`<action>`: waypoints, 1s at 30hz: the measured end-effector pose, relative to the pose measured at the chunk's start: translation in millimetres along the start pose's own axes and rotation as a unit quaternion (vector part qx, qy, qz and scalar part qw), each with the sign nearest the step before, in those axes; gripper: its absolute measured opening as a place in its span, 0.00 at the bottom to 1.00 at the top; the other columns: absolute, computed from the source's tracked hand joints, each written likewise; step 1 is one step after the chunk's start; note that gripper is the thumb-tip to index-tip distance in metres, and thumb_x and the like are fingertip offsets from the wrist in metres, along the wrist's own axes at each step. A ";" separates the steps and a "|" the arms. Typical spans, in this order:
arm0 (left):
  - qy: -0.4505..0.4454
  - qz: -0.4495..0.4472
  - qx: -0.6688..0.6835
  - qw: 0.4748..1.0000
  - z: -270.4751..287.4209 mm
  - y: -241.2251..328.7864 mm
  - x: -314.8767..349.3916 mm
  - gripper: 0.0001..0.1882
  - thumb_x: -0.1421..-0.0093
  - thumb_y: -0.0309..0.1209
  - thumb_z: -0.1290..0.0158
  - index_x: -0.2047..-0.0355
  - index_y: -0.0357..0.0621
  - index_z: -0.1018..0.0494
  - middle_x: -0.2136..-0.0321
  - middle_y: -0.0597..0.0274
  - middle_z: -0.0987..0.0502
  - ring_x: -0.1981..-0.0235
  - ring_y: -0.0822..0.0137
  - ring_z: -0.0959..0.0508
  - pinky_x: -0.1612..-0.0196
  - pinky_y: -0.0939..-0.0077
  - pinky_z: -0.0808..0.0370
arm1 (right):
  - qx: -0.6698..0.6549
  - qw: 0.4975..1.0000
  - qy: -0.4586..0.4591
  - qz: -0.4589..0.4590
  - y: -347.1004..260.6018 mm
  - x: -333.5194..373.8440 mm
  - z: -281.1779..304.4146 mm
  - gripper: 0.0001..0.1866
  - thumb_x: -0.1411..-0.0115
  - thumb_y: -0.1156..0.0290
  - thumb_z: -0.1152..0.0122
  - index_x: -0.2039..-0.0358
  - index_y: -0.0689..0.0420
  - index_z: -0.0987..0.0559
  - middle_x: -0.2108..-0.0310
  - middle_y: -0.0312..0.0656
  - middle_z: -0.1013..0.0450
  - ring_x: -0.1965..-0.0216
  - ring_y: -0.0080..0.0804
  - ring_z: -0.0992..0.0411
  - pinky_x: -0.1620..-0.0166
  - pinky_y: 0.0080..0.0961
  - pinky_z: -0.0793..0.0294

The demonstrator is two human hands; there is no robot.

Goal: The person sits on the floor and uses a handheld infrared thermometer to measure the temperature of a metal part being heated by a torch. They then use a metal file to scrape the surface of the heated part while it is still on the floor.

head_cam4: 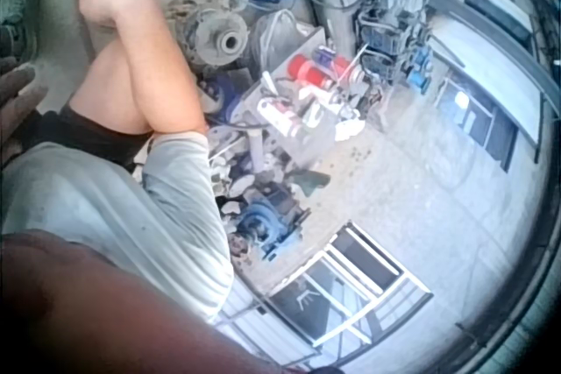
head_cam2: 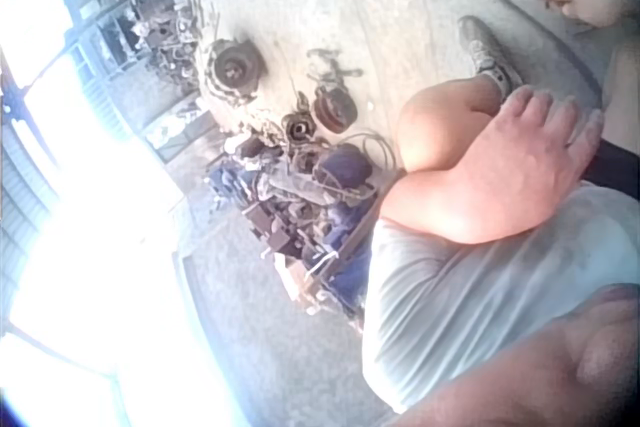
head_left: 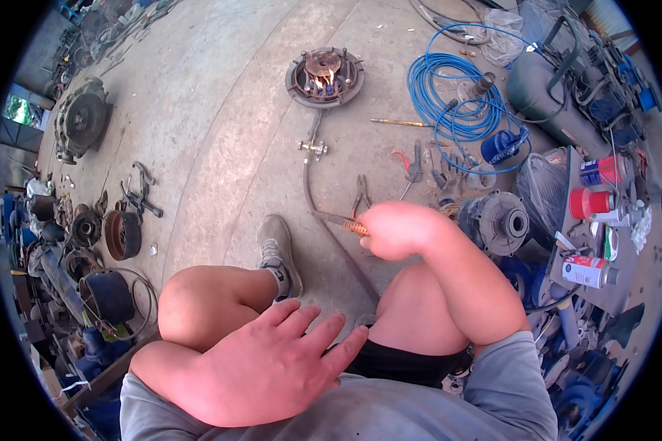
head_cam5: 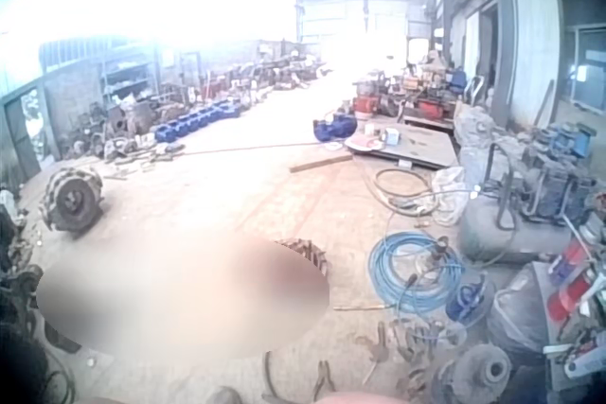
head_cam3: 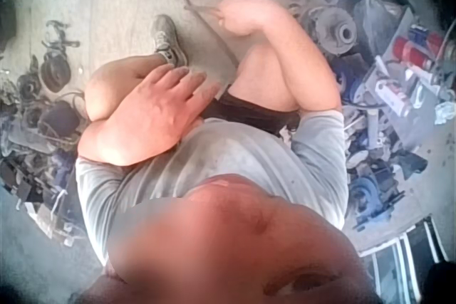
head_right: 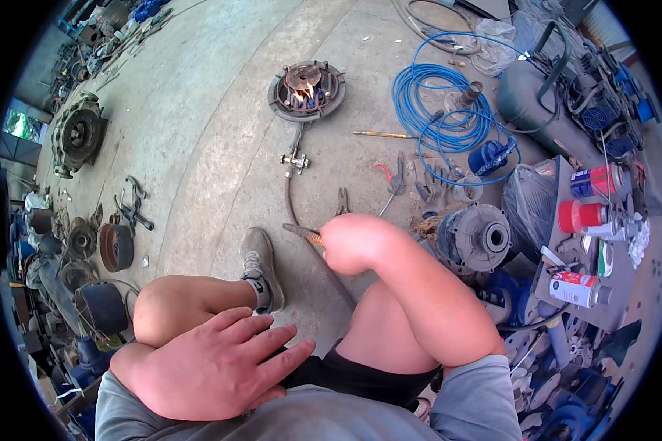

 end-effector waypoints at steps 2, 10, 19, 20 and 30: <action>-0.002 0.000 0.002 1.000 -0.1 0.6 -0.5 0.32 0.33 0.47 0.42 0.33 0.44 0.30 0.44 0.55 0.23 0.44 0.54 0.22 0.39 0.59 0.27 | 0.000 1.000 -0.001 -0.002 0.6 -0.1 0.0 0.16 0.34 0.63 0.40 0.57 0.62 0.15 0.59 0.56 0.17 0.54 0.56 0.19 0.50 0.50 0.20; 0.023 0.006 0.008 1.000 -3.1 -0.7 -0.7 0.31 0.33 0.45 0.44 0.34 0.43 0.29 0.47 0.55 0.22 0.47 0.54 0.20 0.41 0.59 0.26 | 0.003 1.000 0.003 -0.003 -0.8 2.8 2.7 0.16 0.34 0.63 0.41 0.56 0.61 0.15 0.59 0.56 0.17 0.54 0.56 0.18 0.51 0.50 0.20; 0.002 0.004 -0.003 1.000 -0.9 -0.4 0.5 0.33 0.32 0.48 0.43 0.32 0.44 0.32 0.45 0.56 0.22 0.46 0.54 0.21 0.41 0.59 0.26 | 0.009 1.000 -0.001 -0.004 2.3 -2.1 -0.5 0.16 0.33 0.62 0.40 0.56 0.61 0.15 0.59 0.56 0.17 0.54 0.56 0.19 0.51 0.50 0.20; 0.003 0.003 -0.005 1.000 -1.1 -0.2 0.7 0.33 0.32 0.48 0.43 0.32 0.44 0.32 0.45 0.56 0.22 0.46 0.54 0.21 0.41 0.59 0.26 | 0.008 1.000 -0.003 -0.006 2.5 -2.4 -0.7 0.16 0.33 0.62 0.40 0.56 0.61 0.15 0.59 0.56 0.17 0.54 0.56 0.19 0.51 0.50 0.20; 0.009 -0.003 -0.005 1.000 -1.7 -0.5 0.9 0.34 0.32 0.48 0.42 0.32 0.44 0.32 0.45 0.56 0.22 0.46 0.54 0.20 0.41 0.59 0.26 | -0.005 1.000 -0.005 -0.013 4.2 -1.4 -0.5 0.14 0.33 0.64 0.41 0.56 0.60 0.15 0.59 0.55 0.17 0.55 0.56 0.19 0.51 0.50 0.21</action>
Point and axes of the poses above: each hand's wrist, its own x-axis away from the middle knuckle, its own z-axis out of the back of the hand, y = z × x, the point moved 1 cm from there along -x, towards the middle knuckle
